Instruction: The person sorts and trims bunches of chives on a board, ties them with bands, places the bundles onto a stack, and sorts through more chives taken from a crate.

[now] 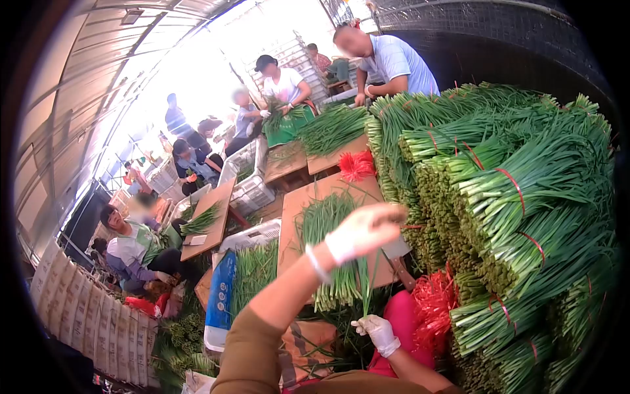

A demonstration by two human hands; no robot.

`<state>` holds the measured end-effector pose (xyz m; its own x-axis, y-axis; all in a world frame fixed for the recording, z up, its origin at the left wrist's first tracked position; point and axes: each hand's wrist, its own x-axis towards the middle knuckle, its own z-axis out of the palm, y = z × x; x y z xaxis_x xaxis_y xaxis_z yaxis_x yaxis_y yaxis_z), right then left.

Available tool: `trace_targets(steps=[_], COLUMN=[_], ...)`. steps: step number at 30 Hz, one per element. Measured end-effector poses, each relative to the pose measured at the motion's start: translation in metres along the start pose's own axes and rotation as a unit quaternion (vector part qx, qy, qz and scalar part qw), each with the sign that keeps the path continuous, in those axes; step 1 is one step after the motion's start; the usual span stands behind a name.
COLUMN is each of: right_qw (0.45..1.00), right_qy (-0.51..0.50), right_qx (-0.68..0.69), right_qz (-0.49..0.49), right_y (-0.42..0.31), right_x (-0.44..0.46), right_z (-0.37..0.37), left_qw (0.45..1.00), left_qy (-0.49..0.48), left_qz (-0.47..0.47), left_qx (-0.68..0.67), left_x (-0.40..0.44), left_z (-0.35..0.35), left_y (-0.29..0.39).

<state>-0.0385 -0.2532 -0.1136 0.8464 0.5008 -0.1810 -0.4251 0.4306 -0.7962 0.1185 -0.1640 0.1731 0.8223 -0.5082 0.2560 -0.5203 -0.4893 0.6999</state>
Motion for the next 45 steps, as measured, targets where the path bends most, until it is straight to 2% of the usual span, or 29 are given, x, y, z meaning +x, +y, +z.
trace_targets(steps=[1, 3, 5, 7, 10, 12, 15, 17, 18, 19, 21, 23, 25, 27, 29, 31, 32, 33, 35, 37, 39, 41, 43, 45], right_qw=[1.000, 0.998, 0.998, 0.999, 0.994, 0.989, 0.981, 0.970, 0.953, 0.938, 0.902, 0.870, 0.847, 0.870, 0.813, 0.814, 0.785, 0.763, 0.783, 0.789, 0.810, 0.798, 0.772, 0.740], right_qy=[-0.006, -0.020, -0.012, -0.004, -0.021, -0.041, -0.082, -0.123, -0.129, -0.134, -0.149, -0.141, -0.122, -0.139, -0.120, -0.081, -0.041, -0.006, 0.060, 0.102, 0.105, 0.101, 0.062, 0.006], right_qx=[-0.019, -0.058, -0.062, -0.053, -0.108, -0.140, -0.174, -0.211, -0.271, -0.313, -0.393, -0.443, -0.499, -0.466, -0.556, -0.550, -0.576, -0.593, -0.565, -0.582, -0.565, -0.593, -0.632, -0.672], right_qz=[-0.001, -0.003, 0.002, -0.010, -0.022, -0.028, -0.016, -0.016, -0.036, -0.061, -0.103, -0.163, -0.136, -0.079, -0.126, -0.167, -0.226, -0.257, -0.251, -0.167, -0.118, -0.032, 0.010, 0.021], right_y=[-0.003, -0.005, 0.002, 0.003, -0.003, -0.007, -0.001, 0.007, 0.009, 0.009, 0.006, -0.011, -0.035, -0.071, -0.090, -0.096, -0.102, -0.107, -0.113, -0.117, -0.109, -0.098, -0.086, -0.076], right_x=[-0.001, -0.003, -0.003, -0.003, -0.008, -0.013, -0.025, -0.032, -0.033, -0.032, -0.026, -0.010, 0.013, 0.027, 0.041, 0.057, 0.063, 0.072, 0.091, 0.108, 0.122, 0.129, 0.133, 0.131], right_z=[0.001, 0.002, 0.003, 0.006, 0.013, 0.024, 0.040, 0.049, 0.056, 0.063, 0.074, 0.091, 0.110, 0.132, 0.134, 0.122, 0.114, 0.102, 0.073, 0.045, 0.022, 0.012, 0.024, 0.054], left_qw=[0.999, 0.987, 0.949, 0.929, 0.955, 0.913, 0.864, 0.850, 0.870, 0.850, 0.851, 0.860, 0.880, 0.827, 0.855, 0.877, 0.880, 0.876, 0.859, 0.834, 0.815, 0.791, 0.771, 0.795], left_qy=[-0.028, -0.052, -0.030, -0.001, 0.044, 0.088, 0.154, 0.202, 0.161, 0.198, 0.201, 0.249, 0.245, 0.312, 0.410, 0.342, 0.324, 0.298, 0.315, 0.328, 0.337, 0.350, 0.367, 0.324], left_qz=[-0.024, -0.132, -0.236, -0.309, -0.291, -0.344, -0.329, -0.293, -0.328, -0.330, -0.376, -0.300, -0.288, -0.327, -0.233, -0.338, -0.345, -0.366, -0.396, -0.441, -0.463, -0.476, -0.485, -0.493], left_qx=[-0.029, -0.080, -0.206, -0.203, -0.037, -0.203, -0.348, -0.387, -0.332, -0.359, -0.308, -0.328, -0.289, -0.335, -0.215, 0.007, -0.022, -0.100, -0.080, -0.041, -0.092, -0.158, -0.188, -0.140], left_x=[-0.026, -0.077, -0.128, -0.175, -0.237, -0.265, -0.285, -0.292, -0.296, -0.294, -0.294, -0.272, -0.258, -0.235, -0.227, -0.228, -0.231, -0.228, -0.231, -0.227, -0.227, -0.222, -0.205, -0.193], left_z=[0.014, 0.033, 0.049, 0.057, 0.072, 0.087, 0.109, 0.120, 0.110, 0.107, 0.099, 0.076, 0.051, 0.029, 0.031, 0.017, 0.018, 0.014, 0.026, 0.035, 0.038, 0.045, 0.057, 0.066], left_y=[0.005, 0.006, -0.002, -0.017, -0.048, -0.064, -0.068, -0.069, -0.068, -0.063, -0.074, -0.063, -0.089, -0.098, -0.165, -0.182, -0.202, -0.191, -0.223, -0.227, -0.227, -0.230, -0.222, -0.212])
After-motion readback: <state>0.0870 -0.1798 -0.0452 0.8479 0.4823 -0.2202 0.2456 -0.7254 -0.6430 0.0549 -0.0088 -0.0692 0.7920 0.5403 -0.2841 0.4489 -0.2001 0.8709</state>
